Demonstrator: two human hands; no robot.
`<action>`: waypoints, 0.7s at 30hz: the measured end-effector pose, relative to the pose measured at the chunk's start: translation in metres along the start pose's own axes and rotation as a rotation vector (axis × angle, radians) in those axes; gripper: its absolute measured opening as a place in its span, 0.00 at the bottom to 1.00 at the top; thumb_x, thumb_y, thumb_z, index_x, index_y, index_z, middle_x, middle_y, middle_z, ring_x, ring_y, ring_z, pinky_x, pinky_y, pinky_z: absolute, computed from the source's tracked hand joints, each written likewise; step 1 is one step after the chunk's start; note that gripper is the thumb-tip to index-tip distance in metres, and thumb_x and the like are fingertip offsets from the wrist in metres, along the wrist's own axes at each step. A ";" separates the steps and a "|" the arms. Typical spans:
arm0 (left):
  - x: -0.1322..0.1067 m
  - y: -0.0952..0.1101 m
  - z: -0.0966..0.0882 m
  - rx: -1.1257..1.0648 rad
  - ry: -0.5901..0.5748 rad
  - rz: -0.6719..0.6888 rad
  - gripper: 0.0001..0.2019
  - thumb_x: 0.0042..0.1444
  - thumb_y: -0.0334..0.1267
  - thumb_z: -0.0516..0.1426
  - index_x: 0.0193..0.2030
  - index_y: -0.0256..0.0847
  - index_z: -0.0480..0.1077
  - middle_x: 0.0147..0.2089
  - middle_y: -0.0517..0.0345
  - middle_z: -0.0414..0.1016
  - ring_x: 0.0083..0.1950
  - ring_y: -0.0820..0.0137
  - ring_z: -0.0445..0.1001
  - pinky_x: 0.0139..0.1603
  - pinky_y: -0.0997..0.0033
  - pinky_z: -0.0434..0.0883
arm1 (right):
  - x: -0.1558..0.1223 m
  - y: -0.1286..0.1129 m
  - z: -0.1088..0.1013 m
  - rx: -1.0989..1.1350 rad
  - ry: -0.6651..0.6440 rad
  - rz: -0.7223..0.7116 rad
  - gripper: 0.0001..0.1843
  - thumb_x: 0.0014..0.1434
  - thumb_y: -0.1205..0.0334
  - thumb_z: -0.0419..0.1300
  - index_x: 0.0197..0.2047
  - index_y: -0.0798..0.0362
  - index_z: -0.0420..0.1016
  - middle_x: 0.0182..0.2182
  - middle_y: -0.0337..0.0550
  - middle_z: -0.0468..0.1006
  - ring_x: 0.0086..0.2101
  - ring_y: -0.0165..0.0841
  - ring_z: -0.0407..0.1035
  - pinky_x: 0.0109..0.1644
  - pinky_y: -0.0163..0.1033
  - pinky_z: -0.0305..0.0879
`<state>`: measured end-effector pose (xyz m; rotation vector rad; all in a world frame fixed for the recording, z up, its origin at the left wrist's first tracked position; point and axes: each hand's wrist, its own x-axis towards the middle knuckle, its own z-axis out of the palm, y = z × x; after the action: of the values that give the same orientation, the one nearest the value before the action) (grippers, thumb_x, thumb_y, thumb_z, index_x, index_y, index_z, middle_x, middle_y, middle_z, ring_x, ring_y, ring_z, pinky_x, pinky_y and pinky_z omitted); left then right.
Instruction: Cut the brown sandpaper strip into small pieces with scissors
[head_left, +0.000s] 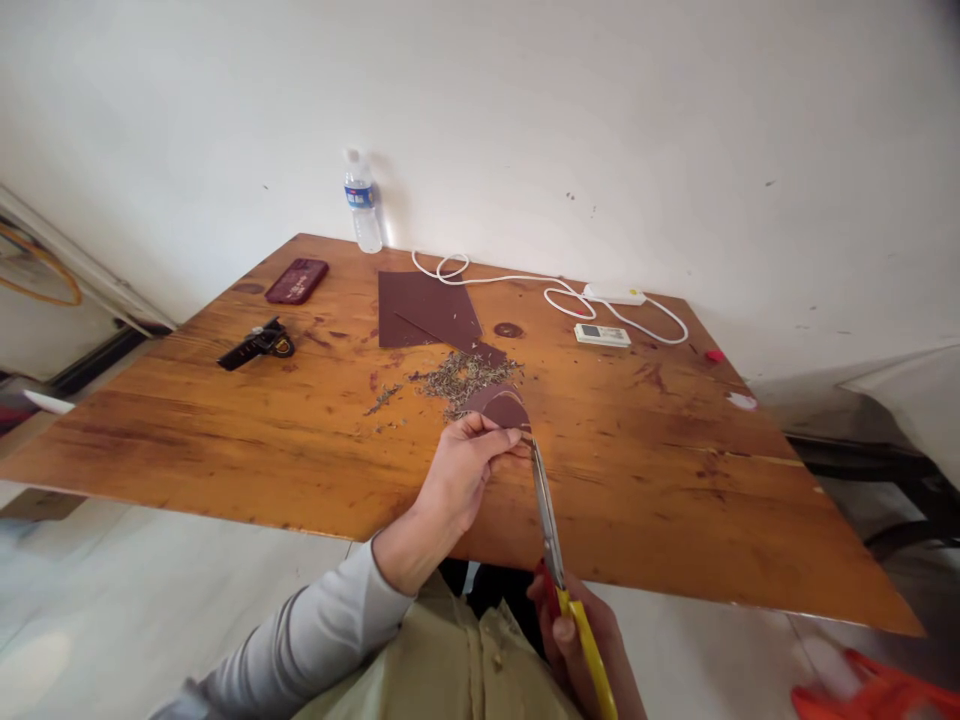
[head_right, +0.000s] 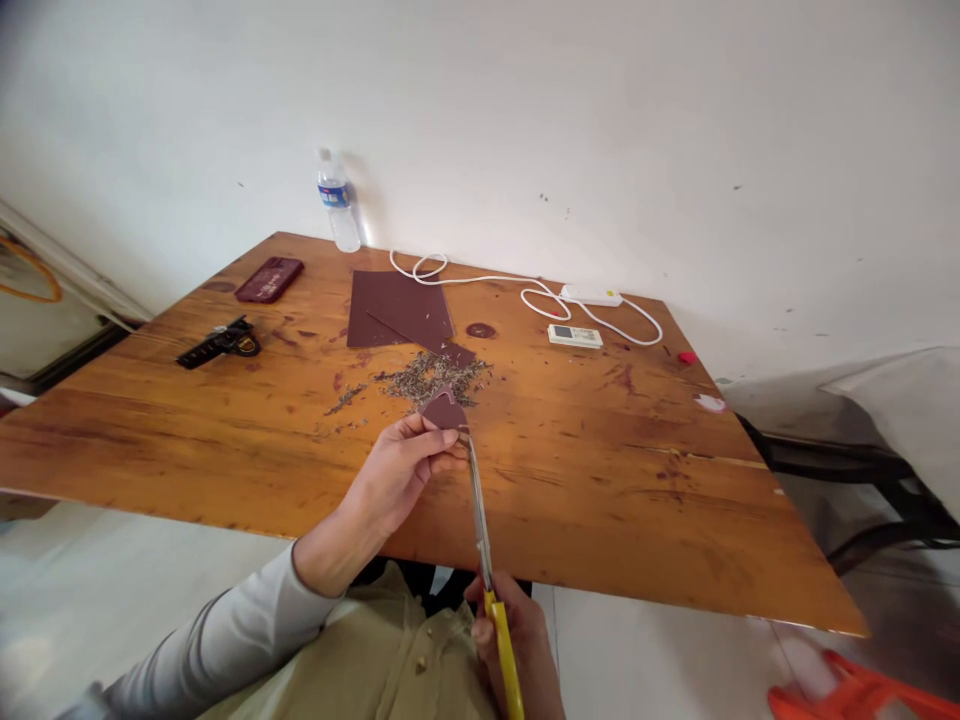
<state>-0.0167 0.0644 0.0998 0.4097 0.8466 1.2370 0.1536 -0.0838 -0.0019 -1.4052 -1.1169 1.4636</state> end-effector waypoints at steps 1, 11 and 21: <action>-0.001 0.001 0.000 0.003 -0.003 0.005 0.21 0.33 0.35 0.77 0.22 0.39 0.68 0.26 0.59 0.81 0.29 0.70 0.81 0.34 0.71 0.78 | -0.001 -0.003 0.001 0.016 -0.012 0.008 0.42 0.53 0.17 0.60 0.37 0.52 0.78 0.23 0.33 0.61 0.22 0.28 0.46 0.23 0.36 0.41; -0.007 0.001 -0.001 0.006 -0.009 0.055 0.19 0.37 0.35 0.75 0.23 0.40 0.67 0.27 0.59 0.80 0.31 0.70 0.81 0.38 0.69 0.78 | -0.002 -0.010 0.006 0.003 0.051 0.050 0.50 0.44 0.12 0.61 0.40 0.55 0.83 0.26 0.39 0.67 0.24 0.30 0.55 0.25 0.36 0.50; -0.006 0.000 -0.003 -0.002 -0.021 0.040 0.18 0.36 0.34 0.75 0.23 0.40 0.67 0.29 0.56 0.82 0.30 0.69 0.81 0.35 0.68 0.79 | -0.005 -0.017 0.006 -0.048 0.016 0.009 0.44 0.51 0.14 0.57 0.36 0.52 0.78 0.20 0.32 0.60 0.20 0.28 0.46 0.23 0.38 0.39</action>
<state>-0.0189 0.0585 0.0999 0.4395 0.8222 1.2685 0.1478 -0.0843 0.0161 -1.4544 -1.1444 1.4381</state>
